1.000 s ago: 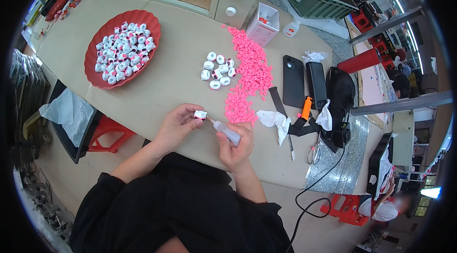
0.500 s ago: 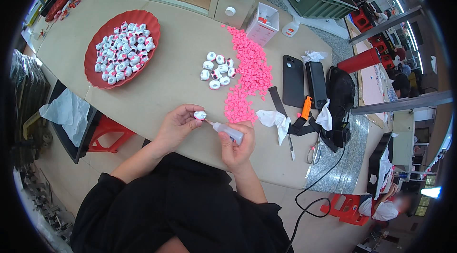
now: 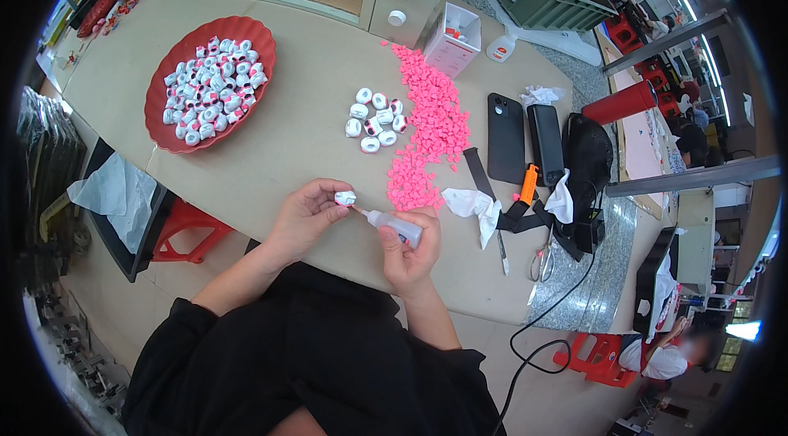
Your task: The person assembles toy parts using glue from a glue bottle.
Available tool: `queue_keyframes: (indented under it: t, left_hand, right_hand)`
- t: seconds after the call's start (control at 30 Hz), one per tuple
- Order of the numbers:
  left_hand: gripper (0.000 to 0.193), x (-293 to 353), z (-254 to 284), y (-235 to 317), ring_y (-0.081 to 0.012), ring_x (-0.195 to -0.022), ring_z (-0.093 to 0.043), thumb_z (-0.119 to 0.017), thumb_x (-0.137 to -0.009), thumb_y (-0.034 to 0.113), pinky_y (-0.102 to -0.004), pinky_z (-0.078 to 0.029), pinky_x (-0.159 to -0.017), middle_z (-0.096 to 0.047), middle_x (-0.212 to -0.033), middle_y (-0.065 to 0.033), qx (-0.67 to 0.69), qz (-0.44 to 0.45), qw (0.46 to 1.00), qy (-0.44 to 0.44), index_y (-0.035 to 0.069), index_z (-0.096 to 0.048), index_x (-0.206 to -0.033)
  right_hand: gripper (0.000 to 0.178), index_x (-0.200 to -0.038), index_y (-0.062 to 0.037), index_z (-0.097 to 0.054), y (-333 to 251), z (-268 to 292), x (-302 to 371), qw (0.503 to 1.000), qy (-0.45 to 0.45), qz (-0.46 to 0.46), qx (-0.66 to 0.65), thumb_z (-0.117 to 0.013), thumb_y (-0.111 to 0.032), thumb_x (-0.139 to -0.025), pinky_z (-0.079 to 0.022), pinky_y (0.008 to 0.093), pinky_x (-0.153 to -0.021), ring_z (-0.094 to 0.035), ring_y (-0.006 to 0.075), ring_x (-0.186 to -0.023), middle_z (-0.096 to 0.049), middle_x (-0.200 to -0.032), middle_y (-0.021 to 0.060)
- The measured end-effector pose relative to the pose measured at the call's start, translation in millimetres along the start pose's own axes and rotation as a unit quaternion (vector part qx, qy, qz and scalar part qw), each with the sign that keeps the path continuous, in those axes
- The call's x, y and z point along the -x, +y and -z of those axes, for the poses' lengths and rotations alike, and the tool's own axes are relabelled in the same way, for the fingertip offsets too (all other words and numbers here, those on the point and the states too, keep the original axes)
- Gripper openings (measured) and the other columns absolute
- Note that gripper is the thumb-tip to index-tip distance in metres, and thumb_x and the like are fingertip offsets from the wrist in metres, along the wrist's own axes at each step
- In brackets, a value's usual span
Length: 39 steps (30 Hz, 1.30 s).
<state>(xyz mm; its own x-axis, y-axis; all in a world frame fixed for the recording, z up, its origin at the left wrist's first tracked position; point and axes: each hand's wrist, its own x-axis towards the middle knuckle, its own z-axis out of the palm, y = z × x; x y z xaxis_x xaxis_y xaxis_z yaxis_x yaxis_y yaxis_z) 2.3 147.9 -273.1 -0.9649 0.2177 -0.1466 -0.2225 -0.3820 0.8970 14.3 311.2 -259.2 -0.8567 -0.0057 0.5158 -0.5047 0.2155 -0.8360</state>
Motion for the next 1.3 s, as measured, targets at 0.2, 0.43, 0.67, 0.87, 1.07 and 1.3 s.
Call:
queue_keyframes:
  t: [0.2, 0.43, 0.67, 0.87, 1.07, 1.3]
  left_hand:
    - [0.025, 0, 1, -1, -0.0093, -0.089, -0.050, -0.053, -0.078, -0.006, -0.0223, -0.041, -0.080, -0.052, -0.095, -0.0036, -0.004, 0.003, 1.000, -0.005, 0.000, -0.048, -0.102]
    - [0.025, 2, 1, 1, -0.0089, -0.089, -0.050, -0.052, -0.078, -0.005, -0.0223, -0.041, -0.079, -0.052, -0.095, -0.0033, -0.013, -0.004, 1.000, 0.001, 0.001, -0.048, -0.102]
    - [0.024, 4, -12, 1, -0.0092, -0.088, -0.050, -0.052, -0.078, -0.006, -0.0224, -0.041, -0.078, -0.052, -0.094, -0.0032, -0.009, 0.010, 1.000, 0.005, 0.001, -0.048, -0.101]
    - [0.024, 4, -17, -5, -0.0073, -0.084, -0.052, -0.051, -0.079, -0.005, -0.0197, -0.043, -0.075, -0.054, -0.089, -0.0030, -0.027, 0.002, 1.000, -0.011, -0.001, -0.048, -0.102]
    - [0.024, 5, -14, -7, -0.0071, -0.084, -0.052, -0.051, -0.079, -0.005, -0.0197, -0.043, -0.076, -0.053, -0.089, -0.0031, 0.003, -0.003, 1.000, 0.006, -0.001, -0.048, -0.103]
    - [0.025, 6, -8, -7, -0.0092, -0.088, -0.051, -0.053, -0.079, -0.003, -0.0226, -0.042, -0.078, -0.053, -0.093, -0.0039, 0.001, 0.008, 1.000, -0.026, -0.001, -0.047, -0.103]
  right_hand:
    - [0.024, -0.094, -0.0024, -0.044, -7, 19, -19, 0.848, 0.192, -0.216, -0.444, -0.059, -0.002, -0.075, -0.044, 0.0247, -0.063, -0.052, 0.0150, -0.071, -0.052, -0.085, 0.0086]
    - [0.033, -0.101, 0.0000, -0.047, 2, 63, -7, 0.971, 0.112, -0.190, -0.094, -0.063, -0.002, -0.073, -0.045, 0.0251, -0.071, -0.054, 0.0158, -0.082, -0.055, -0.089, 0.0088]
    - [0.034, -0.106, 0.0008, -0.047, 2, 74, 7, 0.961, -0.016, -0.266, -0.068, -0.061, -0.005, -0.076, -0.043, 0.0234, -0.066, -0.053, 0.0110, -0.080, -0.056, -0.090, 0.0062]
    - [0.015, -0.084, -0.0030, -0.059, 2, 58, -14, 0.970, -0.129, -0.106, 0.177, -0.061, 0.001, -0.069, -0.037, 0.0264, -0.054, -0.047, 0.0111, -0.062, -0.049, -0.064, 0.0030]
    - [0.010, -0.074, -0.0033, -0.061, 6, 34, -26, 0.935, -0.159, -0.034, 0.314, -0.064, -0.004, -0.065, -0.039, 0.0308, -0.055, -0.051, 0.0223, -0.063, -0.049, -0.063, 0.0076]
    - [0.014, -0.077, -0.0065, -0.061, 8, 28, -24, 0.913, -0.208, -0.081, 0.341, -0.061, -0.004, -0.063, -0.041, 0.0341, -0.060, -0.052, 0.0246, -0.071, -0.052, -0.073, 0.0066]
